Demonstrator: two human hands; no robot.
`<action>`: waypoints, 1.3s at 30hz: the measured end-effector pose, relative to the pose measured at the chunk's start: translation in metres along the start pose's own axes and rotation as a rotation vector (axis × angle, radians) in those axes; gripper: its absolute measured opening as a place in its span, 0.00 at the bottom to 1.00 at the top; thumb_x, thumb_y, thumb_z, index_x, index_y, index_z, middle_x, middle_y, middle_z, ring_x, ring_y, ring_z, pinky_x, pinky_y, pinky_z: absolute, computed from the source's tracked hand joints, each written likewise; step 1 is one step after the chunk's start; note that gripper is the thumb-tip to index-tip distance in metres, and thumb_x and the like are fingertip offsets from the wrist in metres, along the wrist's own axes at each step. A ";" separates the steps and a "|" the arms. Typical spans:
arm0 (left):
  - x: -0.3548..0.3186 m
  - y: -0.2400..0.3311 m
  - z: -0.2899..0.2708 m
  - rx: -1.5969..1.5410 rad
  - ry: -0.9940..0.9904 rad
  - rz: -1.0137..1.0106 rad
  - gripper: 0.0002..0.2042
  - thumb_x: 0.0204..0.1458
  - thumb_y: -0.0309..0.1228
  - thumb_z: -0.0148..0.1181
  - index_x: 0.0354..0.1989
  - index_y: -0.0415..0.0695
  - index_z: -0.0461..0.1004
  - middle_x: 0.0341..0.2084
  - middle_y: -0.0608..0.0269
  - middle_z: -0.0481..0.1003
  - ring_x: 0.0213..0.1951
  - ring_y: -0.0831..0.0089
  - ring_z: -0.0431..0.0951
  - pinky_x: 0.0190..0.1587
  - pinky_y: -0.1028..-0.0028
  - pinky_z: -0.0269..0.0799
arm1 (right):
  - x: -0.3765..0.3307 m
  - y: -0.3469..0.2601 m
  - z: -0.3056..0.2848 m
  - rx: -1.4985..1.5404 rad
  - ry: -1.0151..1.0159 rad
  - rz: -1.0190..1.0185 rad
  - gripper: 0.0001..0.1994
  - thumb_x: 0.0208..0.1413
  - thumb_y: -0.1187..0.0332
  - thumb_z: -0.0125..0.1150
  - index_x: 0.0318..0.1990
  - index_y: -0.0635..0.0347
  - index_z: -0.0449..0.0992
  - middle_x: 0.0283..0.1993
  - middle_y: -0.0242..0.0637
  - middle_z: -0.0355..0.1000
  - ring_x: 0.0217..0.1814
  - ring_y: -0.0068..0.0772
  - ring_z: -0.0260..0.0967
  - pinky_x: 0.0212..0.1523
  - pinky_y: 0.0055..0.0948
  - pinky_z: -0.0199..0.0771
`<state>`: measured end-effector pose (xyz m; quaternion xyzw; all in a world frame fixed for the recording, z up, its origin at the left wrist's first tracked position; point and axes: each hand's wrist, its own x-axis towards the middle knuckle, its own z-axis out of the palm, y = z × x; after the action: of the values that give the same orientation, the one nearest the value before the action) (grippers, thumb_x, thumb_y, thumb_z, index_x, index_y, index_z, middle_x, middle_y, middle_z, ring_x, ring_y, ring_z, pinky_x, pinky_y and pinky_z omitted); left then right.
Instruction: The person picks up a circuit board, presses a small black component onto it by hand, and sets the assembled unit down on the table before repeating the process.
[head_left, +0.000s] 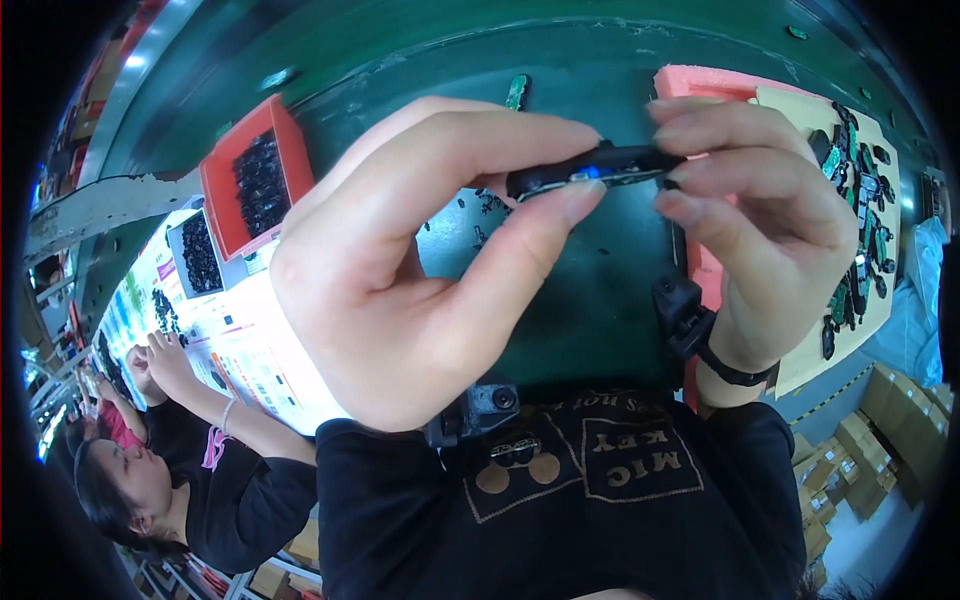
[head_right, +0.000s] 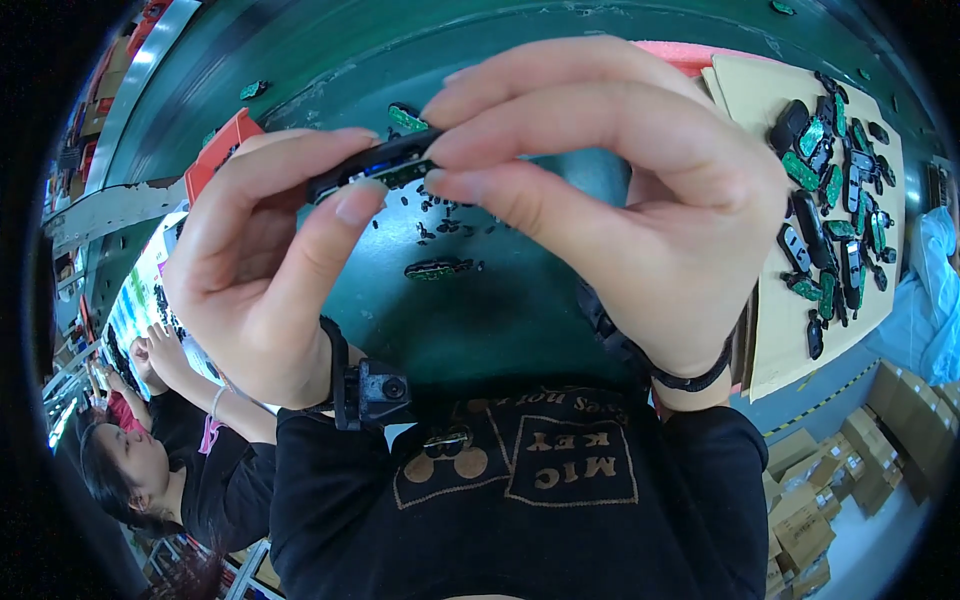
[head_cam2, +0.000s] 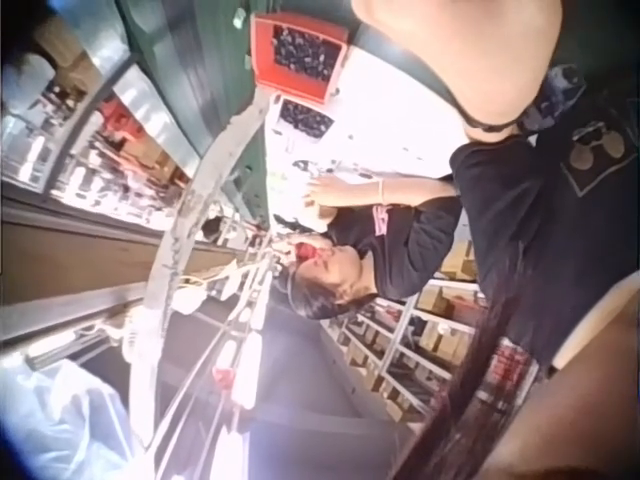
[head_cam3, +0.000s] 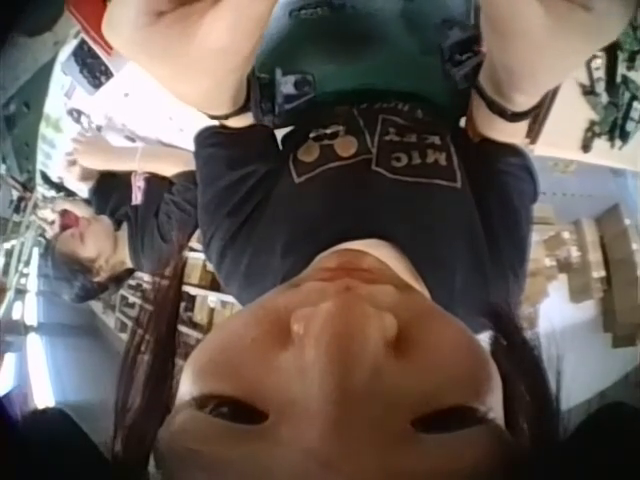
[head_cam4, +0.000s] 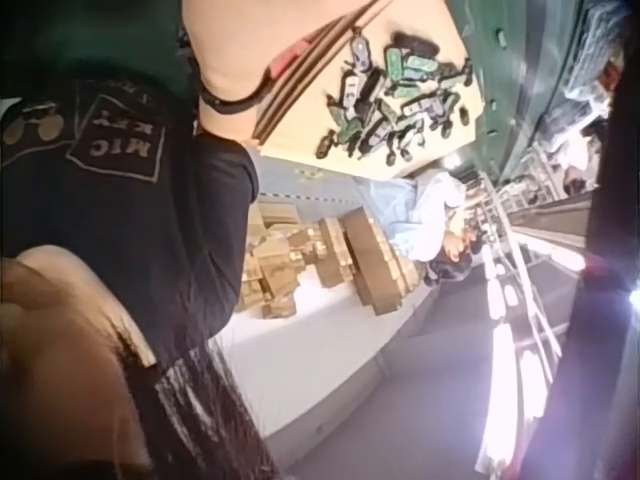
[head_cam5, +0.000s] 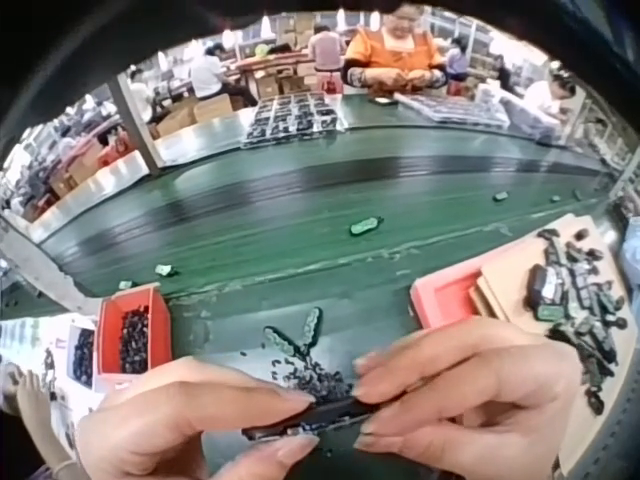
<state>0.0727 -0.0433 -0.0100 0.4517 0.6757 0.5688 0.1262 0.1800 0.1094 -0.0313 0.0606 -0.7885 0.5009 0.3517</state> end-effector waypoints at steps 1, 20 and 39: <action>0.000 0.000 0.001 -0.008 0.000 0.012 0.10 0.37 0.13 0.56 0.32 0.28 0.70 0.30 0.53 0.71 0.33 0.71 0.71 0.37 0.80 0.66 | 0.000 -0.001 0.001 -0.001 0.001 0.002 0.08 0.36 0.87 0.55 0.28 0.69 0.71 0.35 0.48 0.68 0.39 0.41 0.69 0.38 0.27 0.71; 0.001 -0.006 -0.002 0.036 -0.047 0.382 0.10 0.35 0.12 0.56 0.30 0.27 0.69 0.29 0.48 0.72 0.32 0.67 0.73 0.35 0.77 0.69 | -0.006 -0.020 0.013 0.184 0.156 0.436 0.14 0.34 0.87 0.59 0.31 0.67 0.66 0.34 0.48 0.68 0.39 0.39 0.69 0.40 0.28 0.71; 0.010 -0.010 0.009 -0.327 0.019 -0.327 0.09 0.42 0.19 0.57 0.34 0.33 0.73 0.24 0.60 0.74 0.23 0.79 0.72 0.28 0.85 0.65 | 0.000 0.002 -0.002 0.422 -0.014 0.494 0.22 0.39 0.85 0.56 0.46 0.72 0.63 0.47 0.50 0.65 0.48 0.37 0.65 0.48 0.26 0.65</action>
<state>0.0686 -0.0292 -0.0180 0.3043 0.6398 0.6470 0.2819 0.1803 0.1119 -0.0326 -0.0577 -0.6606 0.7230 0.1939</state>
